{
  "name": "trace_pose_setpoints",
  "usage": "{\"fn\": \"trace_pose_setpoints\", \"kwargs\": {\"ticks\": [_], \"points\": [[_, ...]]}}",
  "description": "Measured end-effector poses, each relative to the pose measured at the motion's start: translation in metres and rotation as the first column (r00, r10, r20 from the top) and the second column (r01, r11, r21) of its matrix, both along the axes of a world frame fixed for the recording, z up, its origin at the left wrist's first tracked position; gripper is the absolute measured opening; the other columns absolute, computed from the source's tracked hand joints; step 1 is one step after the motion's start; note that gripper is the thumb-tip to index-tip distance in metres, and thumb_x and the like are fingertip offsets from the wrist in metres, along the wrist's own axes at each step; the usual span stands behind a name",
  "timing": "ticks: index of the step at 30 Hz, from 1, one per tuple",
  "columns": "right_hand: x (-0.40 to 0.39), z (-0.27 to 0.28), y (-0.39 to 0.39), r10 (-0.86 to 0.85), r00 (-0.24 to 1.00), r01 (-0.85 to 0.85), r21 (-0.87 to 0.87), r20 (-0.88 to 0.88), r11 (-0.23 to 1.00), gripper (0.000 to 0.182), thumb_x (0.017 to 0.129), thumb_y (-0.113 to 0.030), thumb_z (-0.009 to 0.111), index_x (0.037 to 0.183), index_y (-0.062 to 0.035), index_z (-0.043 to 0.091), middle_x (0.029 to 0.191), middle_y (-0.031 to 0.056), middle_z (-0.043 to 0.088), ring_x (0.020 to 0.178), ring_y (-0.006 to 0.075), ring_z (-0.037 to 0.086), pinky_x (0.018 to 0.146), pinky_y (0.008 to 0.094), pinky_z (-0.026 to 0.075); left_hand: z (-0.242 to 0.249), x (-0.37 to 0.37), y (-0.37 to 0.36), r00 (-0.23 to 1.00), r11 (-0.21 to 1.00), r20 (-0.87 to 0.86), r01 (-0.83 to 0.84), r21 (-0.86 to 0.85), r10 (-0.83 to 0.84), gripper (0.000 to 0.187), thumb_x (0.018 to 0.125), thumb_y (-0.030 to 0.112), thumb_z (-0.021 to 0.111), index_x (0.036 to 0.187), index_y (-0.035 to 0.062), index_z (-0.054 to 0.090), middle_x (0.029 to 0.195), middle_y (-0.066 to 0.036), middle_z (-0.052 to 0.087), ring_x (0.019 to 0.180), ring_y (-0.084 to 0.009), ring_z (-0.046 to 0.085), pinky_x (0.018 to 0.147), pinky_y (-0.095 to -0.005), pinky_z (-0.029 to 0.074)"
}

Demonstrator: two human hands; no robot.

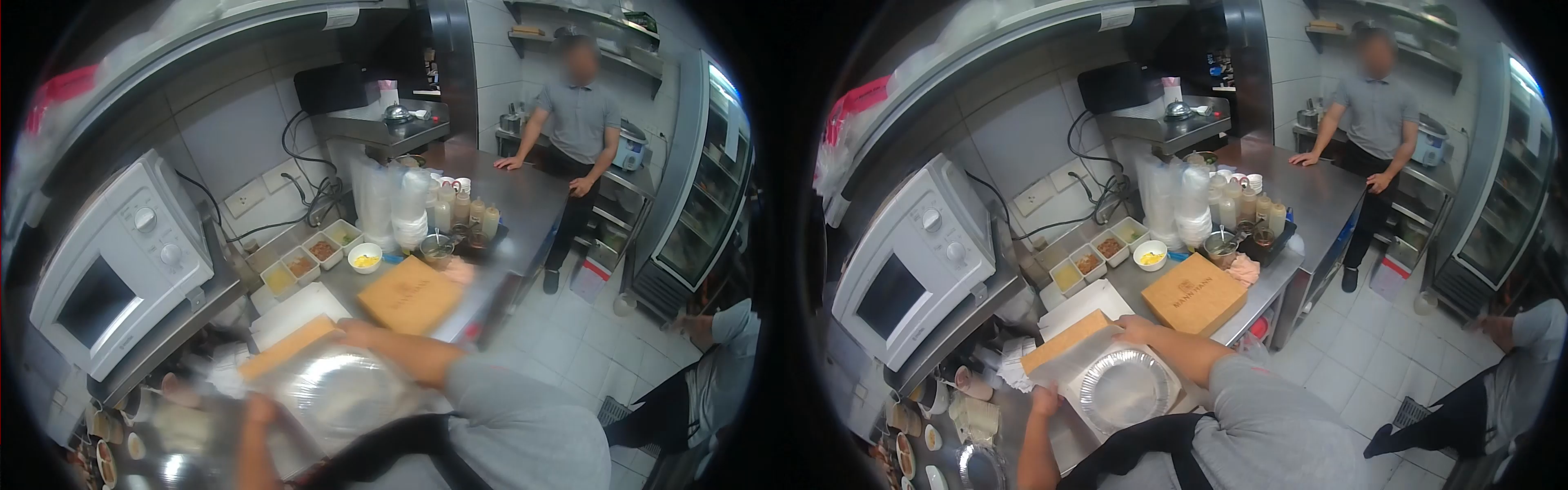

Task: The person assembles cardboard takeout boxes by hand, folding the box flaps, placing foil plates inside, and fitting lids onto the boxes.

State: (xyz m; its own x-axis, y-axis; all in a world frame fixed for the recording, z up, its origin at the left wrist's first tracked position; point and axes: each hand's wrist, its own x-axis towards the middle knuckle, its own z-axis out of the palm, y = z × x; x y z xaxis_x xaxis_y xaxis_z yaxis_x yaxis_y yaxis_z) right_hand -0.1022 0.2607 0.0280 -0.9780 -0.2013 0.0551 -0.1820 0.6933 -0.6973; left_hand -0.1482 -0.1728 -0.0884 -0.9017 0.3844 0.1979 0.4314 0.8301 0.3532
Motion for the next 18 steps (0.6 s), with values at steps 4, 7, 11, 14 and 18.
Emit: {"fn": "trace_pose_setpoints", "kwargs": {"ticks": [4,7,11,14,18], "points": [[-0.005,0.007,0.008,0.010,1.000,-0.010,0.141,-0.002,0.990,0.041,0.090,-0.039,0.055,0.118,-0.0094,0.062,0.115,0.0160,0.063,0.109,0.0346,0.058,0.092,0.0426,0.045,0.010,0.013,0.011,0.996,0.999,0.080,-0.035,-0.008,0.035,0.050,0.096,0.042,0.048,0.081,-0.0030,0.065,0.067,-0.014,0.067,0.062,-0.0276,0.066,0.064,-0.0379,0.053],[0.010,0.040,0.011,0.097,0.994,-0.108,0.235,0.057,0.966,0.040,0.093,-0.038,0.050,0.119,-0.0095,0.061,0.114,0.0176,0.063,0.109,0.0355,0.058,0.093,0.0447,0.045,0.054,0.036,0.032,0.988,0.986,0.050,-0.143,-0.084,0.148,0.047,0.095,0.042,0.047,0.089,-0.0001,0.067,0.079,-0.017,0.069,0.079,-0.0366,0.066,0.077,-0.0422,0.052],[0.001,0.029,0.008,0.086,0.995,-0.097,0.227,0.055,0.969,0.041,0.095,-0.037,0.046,0.120,-0.0093,0.061,0.113,0.0203,0.063,0.108,0.0368,0.058,0.093,0.0466,0.045,0.124,0.073,0.073,0.977,0.956,0.008,-0.205,-0.211,0.212,0.047,0.097,0.040,0.045,0.094,-0.0010,0.068,0.093,-0.024,0.067,0.094,-0.0437,0.061,0.087,-0.0478,0.047],[-0.004,0.021,0.005,0.043,0.998,-0.052,0.190,0.053,0.980,0.041,0.095,-0.035,0.044,0.120,-0.0078,0.062,0.112,0.0222,0.062,0.108,0.0378,0.058,0.094,0.0468,0.045,0.149,0.080,0.092,0.969,0.926,0.095,-0.188,-0.327,0.230,0.053,0.098,0.039,0.041,0.091,-0.0069,0.067,0.096,-0.031,0.064,0.097,-0.0444,0.060,0.089,-0.0498,0.045],[-0.022,-0.008,0.001,0.031,0.999,-0.032,0.174,0.009,0.984,0.041,0.094,-0.034,0.045,0.119,-0.0064,0.063,0.113,0.0230,0.062,0.108,0.0387,0.058,0.094,0.0471,0.045,0.109,0.064,0.077,0.985,0.955,-0.013,-0.171,-0.242,0.173,0.061,0.098,0.040,0.040,0.081,-0.0127,0.065,0.085,-0.034,0.064,0.093,-0.0434,0.063,0.086,-0.0489,0.047]]}}
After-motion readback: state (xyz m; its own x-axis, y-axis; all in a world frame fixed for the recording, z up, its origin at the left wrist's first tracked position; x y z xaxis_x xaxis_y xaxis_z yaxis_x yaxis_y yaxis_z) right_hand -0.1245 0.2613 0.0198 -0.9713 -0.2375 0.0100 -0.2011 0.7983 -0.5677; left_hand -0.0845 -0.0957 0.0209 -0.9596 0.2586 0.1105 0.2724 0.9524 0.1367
